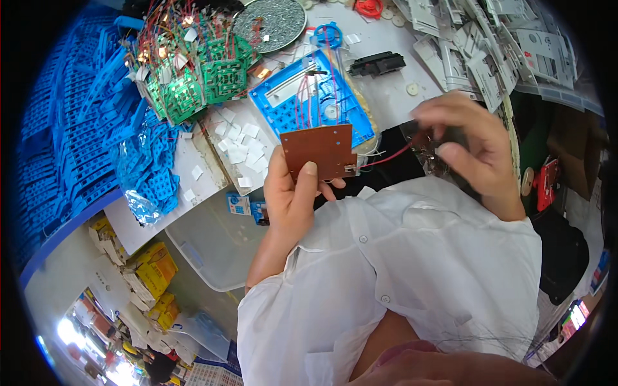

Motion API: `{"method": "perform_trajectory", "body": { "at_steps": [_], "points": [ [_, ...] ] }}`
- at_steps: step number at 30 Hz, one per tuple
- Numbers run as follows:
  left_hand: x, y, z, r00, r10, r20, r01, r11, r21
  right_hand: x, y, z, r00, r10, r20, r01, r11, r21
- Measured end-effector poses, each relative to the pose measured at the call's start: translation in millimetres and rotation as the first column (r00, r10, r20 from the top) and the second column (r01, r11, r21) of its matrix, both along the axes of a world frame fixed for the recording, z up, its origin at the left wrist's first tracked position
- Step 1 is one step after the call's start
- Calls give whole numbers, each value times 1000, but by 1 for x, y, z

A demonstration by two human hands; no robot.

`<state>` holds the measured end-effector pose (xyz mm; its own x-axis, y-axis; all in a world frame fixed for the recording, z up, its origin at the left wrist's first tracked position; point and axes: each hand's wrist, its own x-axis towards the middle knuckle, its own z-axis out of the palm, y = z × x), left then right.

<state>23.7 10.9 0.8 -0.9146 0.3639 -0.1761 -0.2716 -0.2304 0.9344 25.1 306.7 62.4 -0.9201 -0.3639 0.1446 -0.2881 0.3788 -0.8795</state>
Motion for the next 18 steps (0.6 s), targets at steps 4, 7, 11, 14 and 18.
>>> {"method": "perform_trajectory", "body": {
  "at_steps": [4,7,11,14,18],
  "points": [
    [3,11,3,998,-49,-43,51,998,34,3,-35,-17,937,146,316,-118,988,-104],
    [7,13,1,995,-91,-30,92,995,38,-2,-38,-19,909,155,387,-111,985,-133],
    [9,16,-2,995,-104,3,104,995,14,5,-41,-32,915,42,402,108,933,-343],
    [12,19,-6,993,-118,4,118,993,-7,5,-41,-45,944,-34,328,137,945,-296],
    [12,21,-4,995,-92,45,91,996,20,0,-36,-38,937,-14,350,44,996,-78]
  ]
}}
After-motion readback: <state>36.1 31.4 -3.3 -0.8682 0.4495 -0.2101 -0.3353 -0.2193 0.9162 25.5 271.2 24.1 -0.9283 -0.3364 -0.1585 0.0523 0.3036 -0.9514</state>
